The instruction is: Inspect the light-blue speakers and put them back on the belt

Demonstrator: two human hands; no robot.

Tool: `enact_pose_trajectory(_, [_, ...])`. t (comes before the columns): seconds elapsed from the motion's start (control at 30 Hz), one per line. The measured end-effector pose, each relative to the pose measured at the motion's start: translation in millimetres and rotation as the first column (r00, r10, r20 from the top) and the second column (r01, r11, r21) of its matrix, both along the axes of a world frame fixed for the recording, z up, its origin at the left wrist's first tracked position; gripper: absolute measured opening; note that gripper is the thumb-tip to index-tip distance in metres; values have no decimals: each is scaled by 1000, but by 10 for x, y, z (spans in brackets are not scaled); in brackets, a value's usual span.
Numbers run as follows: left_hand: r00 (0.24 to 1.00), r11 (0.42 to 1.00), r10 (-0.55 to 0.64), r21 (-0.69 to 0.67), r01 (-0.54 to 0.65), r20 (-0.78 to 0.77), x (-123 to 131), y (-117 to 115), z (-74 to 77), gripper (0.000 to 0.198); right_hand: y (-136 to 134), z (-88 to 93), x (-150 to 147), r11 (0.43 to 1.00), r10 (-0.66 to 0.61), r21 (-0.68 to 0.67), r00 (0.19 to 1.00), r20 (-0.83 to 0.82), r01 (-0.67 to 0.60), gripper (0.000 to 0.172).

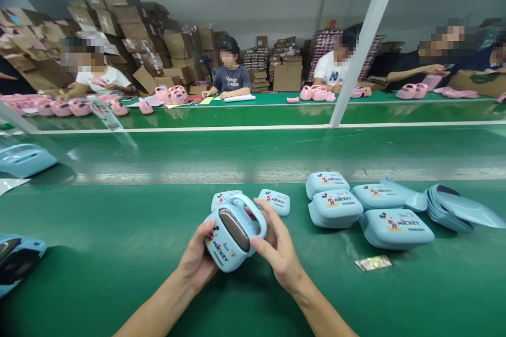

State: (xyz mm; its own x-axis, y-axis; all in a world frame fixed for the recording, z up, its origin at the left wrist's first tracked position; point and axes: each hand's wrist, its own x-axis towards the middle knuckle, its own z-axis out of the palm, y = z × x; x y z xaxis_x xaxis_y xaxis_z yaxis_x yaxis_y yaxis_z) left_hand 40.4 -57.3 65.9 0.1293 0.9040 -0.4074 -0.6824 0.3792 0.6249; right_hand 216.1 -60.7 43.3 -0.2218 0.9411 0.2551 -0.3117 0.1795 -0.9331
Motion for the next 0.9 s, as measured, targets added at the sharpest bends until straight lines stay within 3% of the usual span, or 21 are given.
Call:
enact_pose_trajectory(0.07, [998, 997, 27, -67, -23, 64, -1, 21, 6, 43, 11, -2, 7, 1000, 22, -15, 1000, -11, -23, 60])
enact_pose_trajectory(0.2, [993, 997, 25, -71, -17, 117, -4, 53, 16, 33, 10, 14, -19, 999, 0, -47, 1000, 4, 0, 58])
enact_pose_trajectory(0.33, [994, 995, 72, -74, -66, 85, -3, 43, -16, 35, -16, 10, -92, 999, 9, -38, 999, 33, -7, 70])
enact_pose_trajectory(0.47, [998, 999, 50, -17, -50, -34, -8, -3, -21, 47, -33, -11, -126, 990, -3, -143, 998, 56, 11, 77])
enact_pose_trajectory(0.6, [972, 972, -29, 219, 82, -235, -15, -62, 72, 58, -7, -11, -24, 992, 42, -120, 999, -33, -46, 71])
enact_pose_trajectory(0.9, [834, 932, 127, 351, 84, -537, 21, -175, 228, 66, 75, -85, 15, 971, 169, -124, 956, -241, -204, 63])
